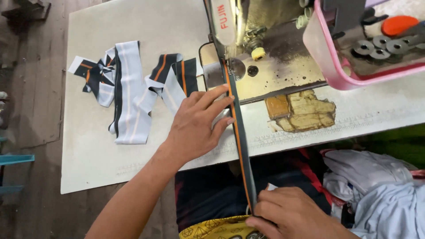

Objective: Feeding and aligning fabric strips through an industrial sewing machine to join them or add borders.

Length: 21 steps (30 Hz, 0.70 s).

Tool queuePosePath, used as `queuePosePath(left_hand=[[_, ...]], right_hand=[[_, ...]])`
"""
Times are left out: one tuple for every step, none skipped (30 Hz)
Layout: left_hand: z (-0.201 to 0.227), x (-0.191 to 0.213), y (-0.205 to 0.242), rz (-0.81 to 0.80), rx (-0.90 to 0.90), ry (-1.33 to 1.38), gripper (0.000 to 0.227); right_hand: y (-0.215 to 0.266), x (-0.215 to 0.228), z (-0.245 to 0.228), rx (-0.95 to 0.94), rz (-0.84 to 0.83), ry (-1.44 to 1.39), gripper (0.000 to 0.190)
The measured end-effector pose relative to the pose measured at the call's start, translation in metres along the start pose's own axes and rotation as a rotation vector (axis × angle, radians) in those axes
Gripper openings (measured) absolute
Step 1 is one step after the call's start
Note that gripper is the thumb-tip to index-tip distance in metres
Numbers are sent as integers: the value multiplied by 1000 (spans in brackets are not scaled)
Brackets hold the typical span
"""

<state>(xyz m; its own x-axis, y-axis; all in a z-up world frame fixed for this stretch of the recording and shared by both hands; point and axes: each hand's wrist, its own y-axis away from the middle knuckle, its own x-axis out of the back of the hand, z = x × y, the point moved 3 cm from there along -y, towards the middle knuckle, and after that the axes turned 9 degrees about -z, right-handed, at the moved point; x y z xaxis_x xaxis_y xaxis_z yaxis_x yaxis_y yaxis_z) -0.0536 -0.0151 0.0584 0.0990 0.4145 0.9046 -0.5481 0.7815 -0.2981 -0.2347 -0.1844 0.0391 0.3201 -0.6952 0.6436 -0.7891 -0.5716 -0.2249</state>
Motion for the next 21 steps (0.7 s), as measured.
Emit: queuePosePath(left_hand=[[3,-1,-1,8,-33,-70,40],[3,-5,0,6,-37,-70,40],[2,-9,1,-8,-22,-112,42],[1,-13,3,-22,-2,-154,45],[1,-13,4,-25,0,-154,45],[2,-13,4,-13,-1,-156,45],[3,-13,4,-1,-1,-159,45],[2,-14,4,0,2,-158,45],[2,-14,4,9,-4,-153,44],[2,-14,3,18,-10,-150,44],[2,-15,4,19,-6,-151,44],[2,-15,4,28,-9,-146,44],[2,-15,5,37,-11,-142,44],[2,-16,6,36,-8,-141,44],[1,-17,6,35,1,-139,45],[0,-17,7,36,8,-138,47],[0,-18,7,35,11,-138,47],[0,-19,7,45,9,-135,48],[0,-20,7,54,7,-133,49],[0,-19,7,55,8,-133,49],[0,-19,7,60,3,-130,48]], right_hand=[[1,-6,4,-6,-40,51,30],[4,-9,7,-8,-36,51,30],[7,-13,11,-32,-39,67,30],[9,-17,14,-53,-47,80,30],[10,-17,15,-54,-48,77,30],[10,-16,15,-29,-25,83,29],[10,-15,15,-5,-3,90,28],[11,-16,16,-5,-6,90,28],[11,-16,16,-2,11,62,28],[11,-16,17,2,29,36,28],[13,-19,18,3,26,36,28],[15,-22,19,-26,81,-10,27],[18,-24,21,-57,135,-55,26],[15,-23,19,-57,132,-57,26],[12,-20,15,-6,208,-45,30],[10,-16,11,46,285,-31,33],[14,-23,15,46,283,-32,33],[20,-26,19,65,393,5,31],[27,-29,22,84,503,44,30],[30,-32,30,84,501,43,30],[33,-34,36,118,513,87,30]])
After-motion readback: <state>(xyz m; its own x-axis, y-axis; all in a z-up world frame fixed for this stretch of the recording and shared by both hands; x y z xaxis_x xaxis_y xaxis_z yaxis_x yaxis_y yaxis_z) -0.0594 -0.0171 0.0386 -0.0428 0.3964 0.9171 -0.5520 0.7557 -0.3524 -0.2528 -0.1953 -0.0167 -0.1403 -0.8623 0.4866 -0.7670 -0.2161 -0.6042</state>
